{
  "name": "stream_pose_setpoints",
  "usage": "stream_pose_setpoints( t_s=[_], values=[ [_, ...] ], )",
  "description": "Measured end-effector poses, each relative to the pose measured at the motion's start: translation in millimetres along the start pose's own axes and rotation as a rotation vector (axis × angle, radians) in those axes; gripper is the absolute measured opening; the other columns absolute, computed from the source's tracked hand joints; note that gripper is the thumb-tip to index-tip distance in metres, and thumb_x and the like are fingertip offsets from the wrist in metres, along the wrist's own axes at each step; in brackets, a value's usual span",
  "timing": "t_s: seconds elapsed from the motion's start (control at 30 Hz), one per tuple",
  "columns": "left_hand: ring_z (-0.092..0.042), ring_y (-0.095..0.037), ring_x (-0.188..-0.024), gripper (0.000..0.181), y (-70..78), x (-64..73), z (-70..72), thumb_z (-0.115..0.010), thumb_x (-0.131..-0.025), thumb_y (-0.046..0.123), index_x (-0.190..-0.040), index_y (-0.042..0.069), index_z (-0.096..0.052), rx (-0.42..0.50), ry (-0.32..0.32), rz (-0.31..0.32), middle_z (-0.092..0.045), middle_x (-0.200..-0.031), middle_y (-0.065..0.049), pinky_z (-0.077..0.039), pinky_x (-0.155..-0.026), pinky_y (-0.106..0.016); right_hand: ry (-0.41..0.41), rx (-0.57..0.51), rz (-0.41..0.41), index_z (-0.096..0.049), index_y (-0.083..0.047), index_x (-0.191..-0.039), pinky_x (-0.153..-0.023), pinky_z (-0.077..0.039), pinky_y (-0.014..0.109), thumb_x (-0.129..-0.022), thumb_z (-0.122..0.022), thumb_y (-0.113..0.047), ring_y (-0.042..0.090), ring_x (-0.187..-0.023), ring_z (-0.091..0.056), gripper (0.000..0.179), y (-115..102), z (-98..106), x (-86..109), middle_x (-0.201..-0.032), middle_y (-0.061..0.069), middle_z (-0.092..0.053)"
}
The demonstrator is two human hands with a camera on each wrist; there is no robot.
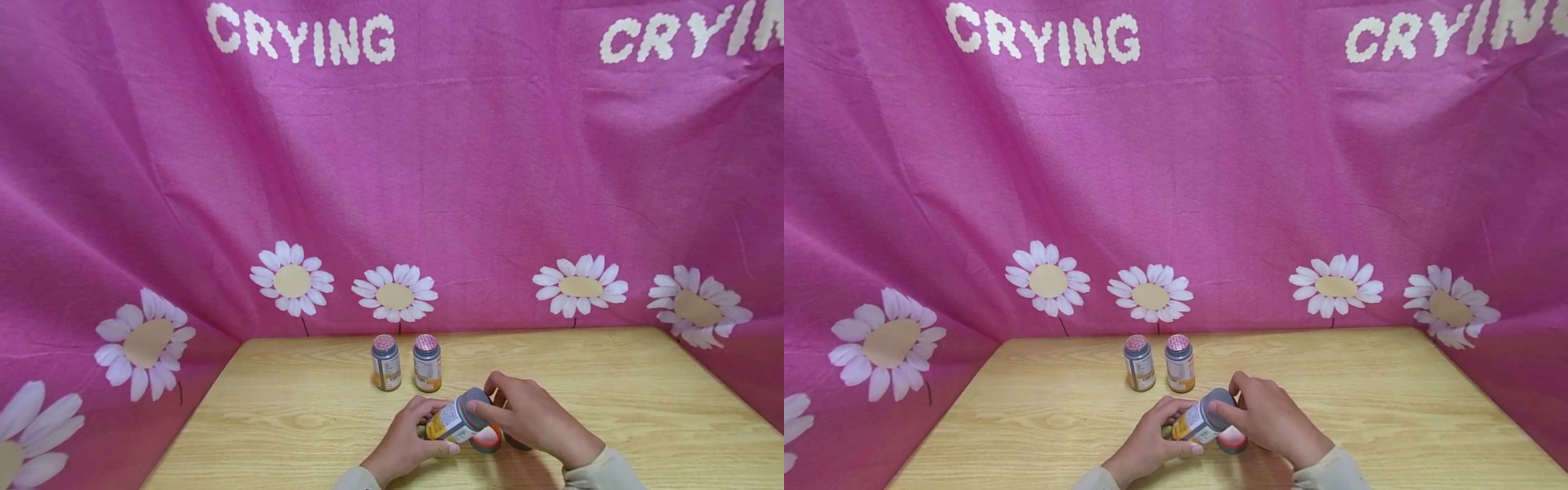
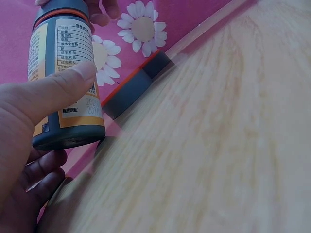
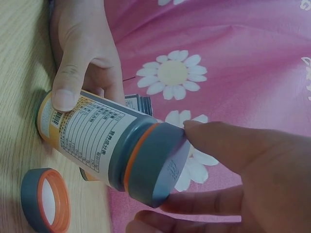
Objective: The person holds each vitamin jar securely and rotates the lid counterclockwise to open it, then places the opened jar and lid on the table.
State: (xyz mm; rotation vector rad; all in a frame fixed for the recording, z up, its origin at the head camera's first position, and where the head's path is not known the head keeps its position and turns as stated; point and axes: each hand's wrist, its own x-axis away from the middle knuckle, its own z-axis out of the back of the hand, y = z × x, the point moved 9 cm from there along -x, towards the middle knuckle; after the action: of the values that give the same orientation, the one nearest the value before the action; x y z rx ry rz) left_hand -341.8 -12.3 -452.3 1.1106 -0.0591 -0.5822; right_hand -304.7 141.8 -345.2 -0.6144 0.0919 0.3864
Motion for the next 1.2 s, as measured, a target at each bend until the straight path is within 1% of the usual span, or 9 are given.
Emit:
stream_pose_setpoints(
  t_s=[0.2,0.4,0.5,0.6,0.73,1.0,1.1,1.2],
  values=[
    [-0.052,-0.007,-0.104,0.055,-0.6,0.0,0.1,-0.081,-0.077,0.036,-0.128,0.032,-0.059,-0.002,-0.001,0.005,-0.053,-0.113,0.013,-0.043,-0.093,-0.029,0.000,-0.017,0.061,-0.060,-0.014,-0.093,-0.055,-0.041,0.025,-0.085,-0.071,-0.041,0.006,-0.064,-0.050,0.030,-4.3,2.1,1.6,-0.076,-0.005,-0.057],
    [-0.052,-0.007,-0.103,0.055,-1.7,0.2,-0.3,-0.081,-0.077,0.036,-0.127,0.034,-0.059,0.007,-0.005,0.028,-0.053,-0.112,0.014,-0.043,-0.092,-0.029,-0.010,-0.034,0.121,-0.061,-0.013,-0.100,-0.056,-0.042,0.024,-0.083,-0.075,-0.033,0.003,-0.065,-0.050,0.029,-8.4,1.6,1.9,-0.077,-0.007,-0.056],
    [-0.052,-0.008,-0.104,0.054,-2.2,0.2,-0.6,-0.081,-0.077,0.036,-0.127,0.034,-0.059,0.009,-0.005,0.030,-0.053,-0.112,0.014,-0.043,-0.092,-0.029,-0.015,-0.042,0.149,-0.062,-0.012,-0.103,-0.057,-0.043,0.024,-0.082,-0.076,-0.029,0.005,-0.068,-0.052,0.030,-10.4,2.0,2.0,-0.080,-0.006,-0.059],
    [-0.052,-0.007,-0.103,0.054,-0.6,0.2,-0.3,-0.081,-0.077,0.035,-0.127,0.032,-0.060,0.007,0.001,0.014,-0.054,-0.113,0.013,-0.043,-0.091,-0.029,-0.016,-0.033,0.165,-0.062,-0.012,-0.106,-0.059,-0.045,0.024,-0.081,-0.077,-0.027,0.009,-0.072,-0.055,0.032,-11.8,3.3,1.9,-0.086,-0.006,-0.061],
    [-0.052,-0.006,-0.103,0.055,2.2,-0.1,0.4,-0.082,-0.077,0.034,-0.127,0.031,-0.060,0.001,0.009,-0.007,-0.054,-0.112,0.013,-0.044,-0.091,-0.028,-0.040,-0.032,0.165,-0.062,-0.011,-0.110,-0.062,-0.047,0.025,-0.081,-0.077,-0.023,0.012,-0.076,-0.057,0.035,-12.2,3.1,1.8,-0.094,-0.005,-0.062],
    [-0.052,-0.006,-0.104,0.055,1.7,-0.6,0.2,-0.081,-0.077,0.035,-0.128,0.031,-0.060,0.002,0.000,-0.004,-0.054,-0.113,0.013,-0.044,-0.093,-0.029,-0.068,-0.040,0.208,-0.060,-0.011,-0.116,-0.066,-0.050,0.028,-0.079,-0.076,-0.012,0.017,-0.084,-0.061,0.040,-15.6,2.9,3.9,-0.105,-0.002,-0.062],
    [-0.052,-0.007,-0.105,0.055,0.9,-0.6,-0.1,-0.081,-0.077,0.035,-0.127,0.033,-0.059,0.005,-0.002,0.001,-0.053,-0.113,0.013,-0.044,-0.093,-0.029,-0.079,-0.047,0.200,-0.060,-0.012,-0.116,-0.068,-0.051,0.030,-0.078,-0.076,-0.009,0.019,-0.087,-0.061,0.042,-15.6,2.1,3.7,-0.107,-0.001,-0.062],
    [-0.052,-0.007,-0.105,0.054,0.0,-0.8,-0.6,-0.081,-0.077,0.035,-0.127,0.034,-0.059,0.008,-0.004,0.010,-0.053,-0.113,0.013,-0.044,-0.093,-0.029,-0.083,-0.057,0.195,-0.059,-0.012,-0.114,-0.068,-0.051,0.031,-0.077,-0.078,-0.010,0.020,-0.088,-0.061,0.042,-15.0,1.7,3.0,-0.107,0.000,-0.062]
  ],
)
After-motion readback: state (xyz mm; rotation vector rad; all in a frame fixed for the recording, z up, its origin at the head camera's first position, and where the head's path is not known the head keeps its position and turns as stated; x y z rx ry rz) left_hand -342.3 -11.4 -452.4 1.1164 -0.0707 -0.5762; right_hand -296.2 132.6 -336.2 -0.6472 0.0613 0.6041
